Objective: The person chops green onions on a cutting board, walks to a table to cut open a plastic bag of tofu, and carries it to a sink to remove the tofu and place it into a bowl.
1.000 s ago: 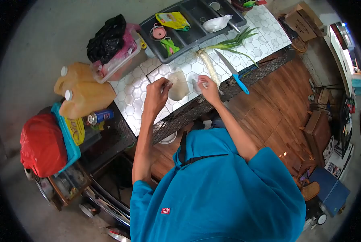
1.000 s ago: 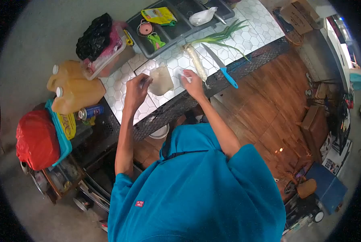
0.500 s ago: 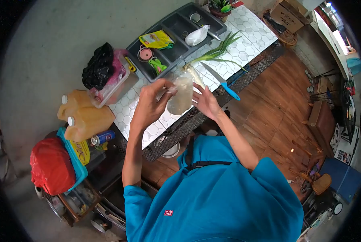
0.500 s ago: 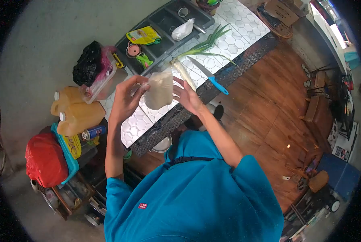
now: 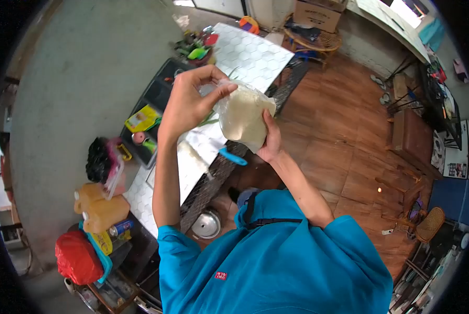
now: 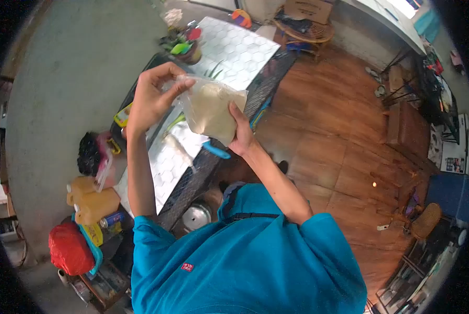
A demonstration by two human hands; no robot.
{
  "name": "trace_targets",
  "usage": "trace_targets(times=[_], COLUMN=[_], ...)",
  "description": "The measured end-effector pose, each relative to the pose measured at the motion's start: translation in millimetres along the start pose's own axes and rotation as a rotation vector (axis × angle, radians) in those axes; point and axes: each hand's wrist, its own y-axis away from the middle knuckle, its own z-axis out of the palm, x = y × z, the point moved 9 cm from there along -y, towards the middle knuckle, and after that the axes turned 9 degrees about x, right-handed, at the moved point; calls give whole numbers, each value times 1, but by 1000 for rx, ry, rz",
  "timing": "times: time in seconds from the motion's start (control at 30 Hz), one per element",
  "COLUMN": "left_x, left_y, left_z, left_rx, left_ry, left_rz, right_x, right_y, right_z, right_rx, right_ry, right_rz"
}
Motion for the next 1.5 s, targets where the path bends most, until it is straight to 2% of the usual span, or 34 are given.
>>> trace_targets(times=[0.1,0.17,0.23,0.27,0.3,0.37,0.4,0.43,0.5,0.57,0.63,0.67,0.7,0.77,0.8,0.83,0.9,0.93,1.03,1.1,1.17,1.2,1.23,1.3,1.33,1.4,1.43,1.5], left_x=[27,38,43,42,36,28,11,-4,-54,-99,-96,-102,-103,-77,-78,-79,-69,-110,-113,-123,-151,-161,-172,-205,-223,-236,-256,-293], left_y=[-54,-87,-121,-134,-147,-174,-186,-200,-217,-229,-247,-244,-244,-255,-257,-259,-249,-223,-192,-163,-127,-113,-109,-75,-60,-36,-18,7], left_z=[44,67,87,98,103,104,114,130,154,199,232,246,254,246,244,243,228,230,222,222,233,231,234,242,244,229,234,235], left_rx=[-46,-68,-81,-181,-178,-25,-5,9,314,422,461,472,506,483,502,544,741,775,916,1007,1143,1244,1265,1399,1431,1265,1273,1264], left_ry=[-20,6,82,137,136,580,749,751,1356,1245,1215,1228,1225,1347,1389,1374,870,909,796,699,498,326,320,389,385,-563,-563,-348], left_rz=[-48,-5,-5,13,19,107,84,97,-76,-170,-265,-393,-420,-133,-134,-139,-128,-205,-377,-362,-677,-751,-770,-1050,-1059,-946,-962,-1090], right_x=[-75,-120,-161,-179,-195,-226,-242,-259,-286,-308,-331,-335,-340,-345,-346,-348,-330,-321,-281,-248,-215,-200,-190,-162,-148,-119,-107,-82], right_y=[-4,-10,-22,-29,-38,-55,-66,-80,-104,-127,-155,-168,-178,-199,-209,-221,-249,-260,-285,-292,-295,-295,-297,-293,-292,-297,-299,-305], right_z=[-14,-22,-31,-37,-41,-48,-50,-50,-51,-45,-40,-55,-62,-57,-62,-65,-79,-90,-128,-134,-159,-168,-178,-197,-202,-213,-218,-219], right_rx=[34,28,15,10,5,9,11,0,-18,-45,-42,-11,4,-83,-60,-69,-114,-83,-80,-174,-155,-168,-173,-180,-202,-241,-255,-256], right_ry=[-12,10,24,4,-16,-35,-55,-41,-55,-31,39,54,52,204,192,190,356,374,528,517,672,711,713,800,818,908,992,1090], right_rz=[-55,-91,-126,-123,-120,-125,-130,-127,-125,-82,-65,-36,2,85,126,167,359,406,560,651,784,818,846,932,961,981,973,935])
